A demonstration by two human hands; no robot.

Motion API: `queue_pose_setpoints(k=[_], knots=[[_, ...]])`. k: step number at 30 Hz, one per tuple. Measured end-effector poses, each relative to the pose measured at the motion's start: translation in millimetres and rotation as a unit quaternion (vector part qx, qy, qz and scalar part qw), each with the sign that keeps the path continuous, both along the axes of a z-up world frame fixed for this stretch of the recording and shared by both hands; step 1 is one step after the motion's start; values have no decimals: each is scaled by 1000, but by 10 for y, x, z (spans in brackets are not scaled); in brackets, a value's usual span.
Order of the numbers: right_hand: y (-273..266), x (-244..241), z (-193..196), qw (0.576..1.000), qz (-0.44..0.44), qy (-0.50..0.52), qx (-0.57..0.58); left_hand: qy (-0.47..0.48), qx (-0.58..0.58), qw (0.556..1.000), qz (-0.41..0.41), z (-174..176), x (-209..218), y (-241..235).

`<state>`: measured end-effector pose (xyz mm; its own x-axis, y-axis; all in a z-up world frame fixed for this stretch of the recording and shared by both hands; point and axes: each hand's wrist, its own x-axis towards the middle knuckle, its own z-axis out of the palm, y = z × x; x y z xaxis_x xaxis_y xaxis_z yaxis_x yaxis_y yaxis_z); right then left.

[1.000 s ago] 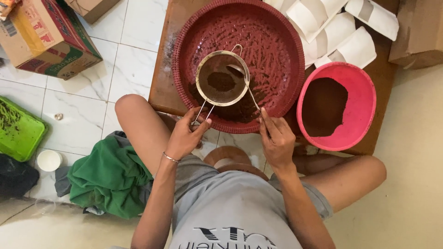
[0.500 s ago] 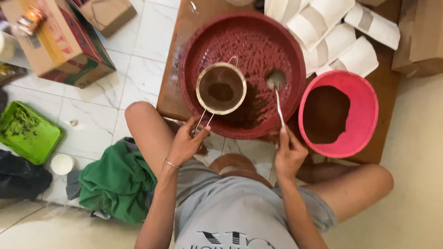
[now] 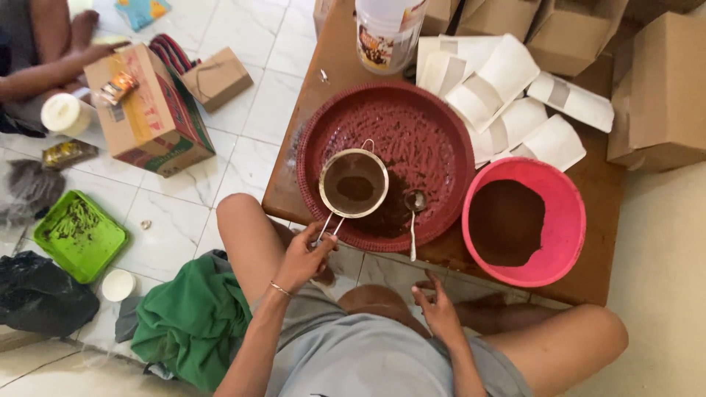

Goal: The person sits on the floor and sifts a dark brown powder from a red tray into a pink bowl using a metal sieve and a spoon. They repeatedly scoop the powder, shake the sieve to separate the fine particles, and occasionally use their hand to clear the mesh.

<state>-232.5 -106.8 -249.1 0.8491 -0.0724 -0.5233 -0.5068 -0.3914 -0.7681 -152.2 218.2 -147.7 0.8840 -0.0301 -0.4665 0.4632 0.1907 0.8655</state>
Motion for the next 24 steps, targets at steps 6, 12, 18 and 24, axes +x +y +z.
queue_pose_setpoints(k=[6, 12, 18, 24], knots=[[-185, 85, -578, 991, -46, 121, 44, 49, -6, 999, 15, 206, 40, -293], [-50, -20, -1221, 992, 109, 46, -37, 9, -32, 999, 19, 245, 127, -434], [85, -51, -1017, 973, 182, 131, -51, -3, -51, 998, 40, 275, 160, -515], [110, -147, -959, 972, 199, 111, -48, -8, -79, 996, 39, 283, 112, -522]])
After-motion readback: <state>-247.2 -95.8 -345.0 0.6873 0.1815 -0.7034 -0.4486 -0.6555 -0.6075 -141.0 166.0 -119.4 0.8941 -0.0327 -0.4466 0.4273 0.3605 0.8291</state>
